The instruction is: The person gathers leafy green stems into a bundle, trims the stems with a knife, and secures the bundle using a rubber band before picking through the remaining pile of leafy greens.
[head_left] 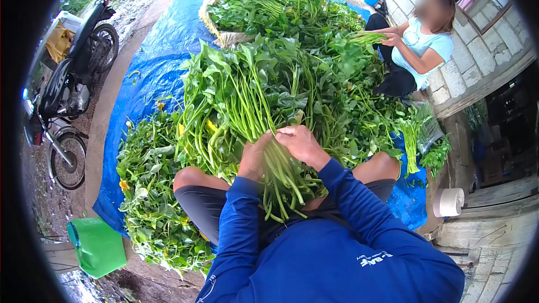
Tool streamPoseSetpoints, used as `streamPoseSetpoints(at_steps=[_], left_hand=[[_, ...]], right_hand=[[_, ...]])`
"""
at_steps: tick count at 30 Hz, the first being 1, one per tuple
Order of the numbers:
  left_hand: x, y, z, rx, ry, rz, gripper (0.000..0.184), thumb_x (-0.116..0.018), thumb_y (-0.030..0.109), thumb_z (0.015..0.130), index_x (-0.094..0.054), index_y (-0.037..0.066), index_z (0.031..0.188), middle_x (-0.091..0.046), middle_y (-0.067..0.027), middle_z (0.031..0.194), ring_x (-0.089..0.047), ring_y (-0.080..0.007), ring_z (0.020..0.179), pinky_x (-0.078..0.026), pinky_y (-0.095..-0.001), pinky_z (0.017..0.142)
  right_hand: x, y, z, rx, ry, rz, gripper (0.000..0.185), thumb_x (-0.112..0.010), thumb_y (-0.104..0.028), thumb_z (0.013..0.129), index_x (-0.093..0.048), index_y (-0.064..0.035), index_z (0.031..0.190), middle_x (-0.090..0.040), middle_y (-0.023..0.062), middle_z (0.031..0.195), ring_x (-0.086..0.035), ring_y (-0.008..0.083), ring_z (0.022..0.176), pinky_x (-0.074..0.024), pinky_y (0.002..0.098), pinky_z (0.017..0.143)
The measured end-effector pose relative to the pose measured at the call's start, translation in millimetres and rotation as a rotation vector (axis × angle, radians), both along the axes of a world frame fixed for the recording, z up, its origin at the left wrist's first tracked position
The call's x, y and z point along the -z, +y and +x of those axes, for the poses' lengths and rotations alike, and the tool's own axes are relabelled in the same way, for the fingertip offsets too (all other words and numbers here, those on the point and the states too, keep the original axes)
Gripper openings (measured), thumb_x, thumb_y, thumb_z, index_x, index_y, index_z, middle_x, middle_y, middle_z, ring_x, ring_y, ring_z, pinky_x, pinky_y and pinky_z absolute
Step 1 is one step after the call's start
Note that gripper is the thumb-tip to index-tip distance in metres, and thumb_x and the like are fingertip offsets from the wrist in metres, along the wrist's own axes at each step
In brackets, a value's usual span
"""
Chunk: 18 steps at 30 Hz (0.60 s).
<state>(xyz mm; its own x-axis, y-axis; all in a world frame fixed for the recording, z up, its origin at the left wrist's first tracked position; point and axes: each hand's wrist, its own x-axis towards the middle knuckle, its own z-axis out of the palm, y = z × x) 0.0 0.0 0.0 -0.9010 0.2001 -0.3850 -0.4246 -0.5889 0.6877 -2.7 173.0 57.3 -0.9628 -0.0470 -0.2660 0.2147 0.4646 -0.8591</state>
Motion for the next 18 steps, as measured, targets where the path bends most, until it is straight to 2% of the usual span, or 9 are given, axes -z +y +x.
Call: streamPoseSetpoints(at_steps=[3,6,8,9,11,14,15,17,18], left_hand=[[12.6,-15.5,-12.0,0.102,-0.088,-0.071,0.043,-0.075,0.033,0.105,-0.070,-0.003,0.127,-0.078,-0.0099,0.107,-0.077,-0.0194,0.088,-0.064,-0.0347,0.078],[-8.4,8.8,2.0,0.007,-0.029,-0.144,0.047,-0.080,0.039,0.100,-0.072,-0.001,0.121,-0.079,-0.0088,0.100,-0.077,-0.0183,0.085,-0.063,-0.0335,0.076],[-12.2,9.5,-11.4,0.033,-0.086,-0.137,0.038,-0.082,0.030,0.097,-0.075,-0.003,0.114,-0.079,-0.0107,0.097,-0.076,-0.0198,0.078,-0.063,-0.0355,0.070],[-13.8,4.9,-13.1,0.047,-0.129,-0.142,0.034,-0.083,0.025,0.096,-0.076,-0.004,0.111,-0.079,-0.0116,0.095,-0.076,-0.0205,0.075,-0.063,-0.0365,0.067],[-29.3,-3.6,-7.5,0.107,-0.132,-0.103,0.032,-0.079,0.025,0.098,-0.072,0.000,0.116,-0.079,-0.0120,0.093,-0.078,-0.0219,0.072,-0.067,-0.0343,0.065],[-42.3,-10.1,-7.4,0.053,-0.073,-0.119,0.028,-0.082,0.022,0.096,-0.072,0.003,0.114,-0.078,-0.0098,0.089,-0.077,-0.0211,0.073,-0.066,-0.0361,0.067],[-47.9,-14.2,-9.8,0.065,-0.051,-0.122,0.029,-0.082,0.021,0.096,-0.071,0.002,0.115,-0.078,-0.0096,0.091,-0.078,-0.0216,0.076,-0.066,-0.0366,0.069],[-57.4,-15.4,-6.0,-0.013,-0.076,-0.133,0.023,-0.084,0.017,0.094,-0.074,0.001,0.107,-0.074,-0.0059,0.085,-0.072,-0.0180,0.068,-0.063,-0.0345,0.062],[-59.4,-17.9,-5.7,-0.025,-0.027,-0.132,0.024,-0.084,0.017,0.095,-0.074,0.001,0.108,-0.074,-0.0050,0.085,-0.073,-0.0181,0.069,-0.063,-0.0347,0.064]], right_hand=[[-6.3,-12.8,-1.5,-0.005,0.084,0.033,0.034,-0.070,-0.027,0.101,-0.078,0.0006,0.118,-0.080,0.0234,0.102,-0.078,0.0316,0.089,-0.0582,0.0421,0.085],[13.2,-9.5,8.3,-0.060,0.204,0.168,0.035,-0.069,-0.028,0.101,-0.077,0.0010,0.120,-0.079,0.0216,0.097,-0.075,0.0354,0.084,-0.0577,0.0441,0.082],[20.9,-6.4,4.9,-0.157,0.305,0.284,0.038,-0.067,-0.028,0.103,-0.076,0.0041,0.122,-0.078,0.0185,0.090,-0.072,0.0333,0.080,-0.0572,0.0434,0.079],[-12.0,-2.7,9.1,-0.232,0.126,0.187,0.039,-0.067,-0.028,0.104,-0.075,0.0047,0.125,-0.079,0.0144,0.091,-0.072,0.0262,0.079,-0.0568,0.0415,0.076],[-21.4,22.6,0.2,-0.286,0.090,-0.040,0.041,-0.066,-0.028,0.107,-0.074,0.0038,0.131,-0.079,0.0087,0.097,-0.071,0.0171,0.079,-0.0587,0.0348,0.073],[-69.2,48.4,6.0,-0.097,0.002,-0.205,0.041,-0.067,-0.026,0.109,-0.070,0.0001,0.140,-0.077,0.0050,0.109,-0.070,0.0118,0.084,-0.0626,0.0288,0.075],[-81.9,55.5,8.5,-0.078,0.034,-0.224,0.039,-0.069,-0.024,0.108,-0.071,0.0022,0.137,-0.077,0.0034,0.105,-0.068,0.0103,0.082,-0.0598,0.0272,0.072],[-77.5,59.8,14.0,-0.038,0.400,-0.178,0.033,-0.072,-0.026,0.102,-0.078,0.0040,0.113,-0.073,0.0079,0.083,-0.068,0.0137,0.073,-0.0576,0.0334,0.069],[-84.2,57.6,22.2,-0.099,0.326,-0.099,0.033,-0.073,-0.029,0.101,-0.077,0.0038,0.108,-0.071,0.0096,0.082,-0.068,0.0152,0.072,-0.0566,0.0350,0.069]])
